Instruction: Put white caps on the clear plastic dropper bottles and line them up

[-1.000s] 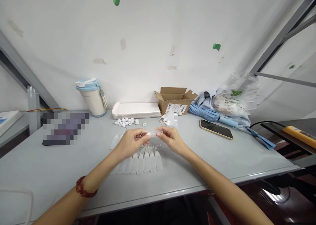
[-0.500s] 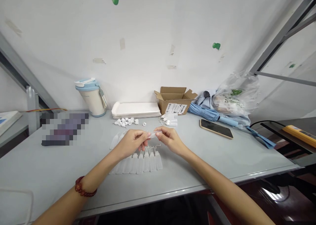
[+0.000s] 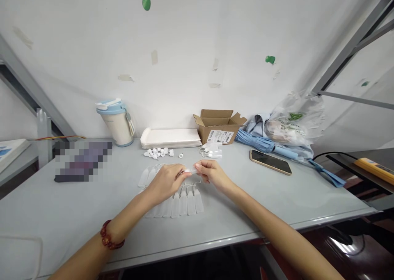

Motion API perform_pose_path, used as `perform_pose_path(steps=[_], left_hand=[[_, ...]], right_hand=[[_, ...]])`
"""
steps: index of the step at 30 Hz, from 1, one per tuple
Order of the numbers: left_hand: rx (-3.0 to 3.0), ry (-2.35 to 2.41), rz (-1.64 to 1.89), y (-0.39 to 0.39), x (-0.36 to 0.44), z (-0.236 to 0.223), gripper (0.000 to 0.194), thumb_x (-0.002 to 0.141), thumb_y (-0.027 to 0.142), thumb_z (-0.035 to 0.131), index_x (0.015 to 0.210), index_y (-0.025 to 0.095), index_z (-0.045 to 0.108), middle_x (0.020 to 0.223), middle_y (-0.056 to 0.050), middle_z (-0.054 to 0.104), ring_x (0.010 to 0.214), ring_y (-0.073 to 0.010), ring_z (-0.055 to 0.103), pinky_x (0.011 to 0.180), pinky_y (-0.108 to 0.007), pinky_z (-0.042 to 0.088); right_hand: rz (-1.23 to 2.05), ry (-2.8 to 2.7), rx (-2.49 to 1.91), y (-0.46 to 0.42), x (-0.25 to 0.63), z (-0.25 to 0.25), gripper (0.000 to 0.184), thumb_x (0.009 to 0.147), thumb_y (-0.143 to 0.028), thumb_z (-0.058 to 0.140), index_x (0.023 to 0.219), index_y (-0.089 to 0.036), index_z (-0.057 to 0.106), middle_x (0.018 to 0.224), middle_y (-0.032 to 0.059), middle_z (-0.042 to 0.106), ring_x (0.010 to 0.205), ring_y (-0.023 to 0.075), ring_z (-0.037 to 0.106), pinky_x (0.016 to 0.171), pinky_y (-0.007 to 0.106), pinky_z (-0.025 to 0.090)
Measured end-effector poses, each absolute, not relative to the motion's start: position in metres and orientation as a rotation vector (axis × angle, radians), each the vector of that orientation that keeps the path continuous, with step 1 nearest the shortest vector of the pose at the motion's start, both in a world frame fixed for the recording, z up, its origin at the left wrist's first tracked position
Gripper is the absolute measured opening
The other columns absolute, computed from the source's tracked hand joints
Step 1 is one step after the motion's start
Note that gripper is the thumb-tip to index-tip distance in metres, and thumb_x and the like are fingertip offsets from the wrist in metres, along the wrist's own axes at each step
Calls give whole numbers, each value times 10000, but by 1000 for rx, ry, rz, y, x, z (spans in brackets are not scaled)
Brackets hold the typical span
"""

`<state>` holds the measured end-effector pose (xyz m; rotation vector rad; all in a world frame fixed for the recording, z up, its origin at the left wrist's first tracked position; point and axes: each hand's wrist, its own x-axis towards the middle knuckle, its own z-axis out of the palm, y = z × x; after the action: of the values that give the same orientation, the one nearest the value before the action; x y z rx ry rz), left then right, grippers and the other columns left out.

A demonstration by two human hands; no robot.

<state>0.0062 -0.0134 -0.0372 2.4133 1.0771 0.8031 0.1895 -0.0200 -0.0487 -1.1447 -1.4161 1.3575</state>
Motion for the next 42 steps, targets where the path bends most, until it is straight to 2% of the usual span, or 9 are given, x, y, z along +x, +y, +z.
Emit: perform_pose_path(steps=[4, 8, 11, 16, 19, 25, 31, 38, 42], left_hand=[[2332, 1129, 809, -9, 7, -38, 320, 878, 410, 413, 702, 183, 554, 605, 15, 548, 545, -130, 470, 547, -244, 355], [2249, 1247, 781, 5, 4, -32, 336, 870, 427, 408, 991, 180, 600, 743, -21, 645, 661, -181, 584, 631, -278, 429], [2397, 1309, 640, 25, 4, -29, 335, 863, 349, 395, 1045, 160, 603, 904, -88, 659, 842, -239, 611, 734, -335, 454], [2669, 1312, 367, 56, 17, -30, 361, 850, 209, 380, 1123, 154, 610, 1045, -143, 643, 1022, -281, 577, 847, -370, 439], [2728, 1339, 272, 66, 25, -35, 351, 829, 164, 402, 1080, 145, 646, 1004, -162, 654, 973, -288, 601, 809, -356, 452], [2712, 1369, 250, 73, 29, -47, 300, 720, 66, 449, 879, 133, 694, 837, -149, 681, 752, -257, 644, 643, -307, 457], [2646, 1311, 325, 76, 28, -46, 280, 656, 56, 452, 759, 164, 689, 695, -86, 684, 673, -226, 637, 624, -291, 450], [2376, 1212, 652, 52, 12, -33, 200, 702, 234, 485, 783, 185, 660, 738, -45, 681, 661, -192, 621, 625, -286, 473], [2197, 1243, 822, 35, -6, -31, 166, 707, 305, 536, 767, 192, 641, 764, -32, 670, 705, -181, 609, 667, -288, 485]], right_hand=[[1308, -1449, -1107, -16, 194, -48, 383, 730, -526, 567, 650, -156, 509, 552, -47, 432, 400, 55, 324, 403, 217, 263], [928, -1502, -1242, 1, 217, -50, 338, 788, -474, 510, 846, -149, 584, 639, -4, 539, 476, 98, 406, 469, 235, 335], [473, -1585, -1377, 16, 242, -54, 279, 806, -368, 490, 938, -155, 614, 751, 37, 602, 669, 155, 505, 624, 267, 394], [281, -1694, -1630, 31, 267, -65, 264, 818, -233, 463, 1009, -144, 621, 729, 35, 614, 663, 167, 517, 654, 276, 394], [245, -1761, -1690, 34, 268, -69, 262, 827, -192, 479, 1046, -137, 613, 834, 60, 643, 690, 168, 524, 685, 284, 405], [138, -1822, -1722, 33, 265, -72, 227, 800, -115, 538, 1001, -131, 642, 1029, 127, 608, 986, 245, 492, 842, 338, 380], [73, -1842, -1759, 32, 265, -72, 250, 806, -151, 572, 1053, -142, 613, 1088, 124, 568, 1047, 247, 489, 847, 331, 402], [-19, -1777, -1617, 23, 259, -58, 198, 784, -154, 568, 978, -147, 604, 1019, 119, 592, 1001, 255, 504, 817, 353, 415], [359, -1790, -1483, 7, 245, -43, 85, 798, -185, 547, 850, -151, 606, 780, 48, 621, 728, 168, 547, 674, 288, 431]])
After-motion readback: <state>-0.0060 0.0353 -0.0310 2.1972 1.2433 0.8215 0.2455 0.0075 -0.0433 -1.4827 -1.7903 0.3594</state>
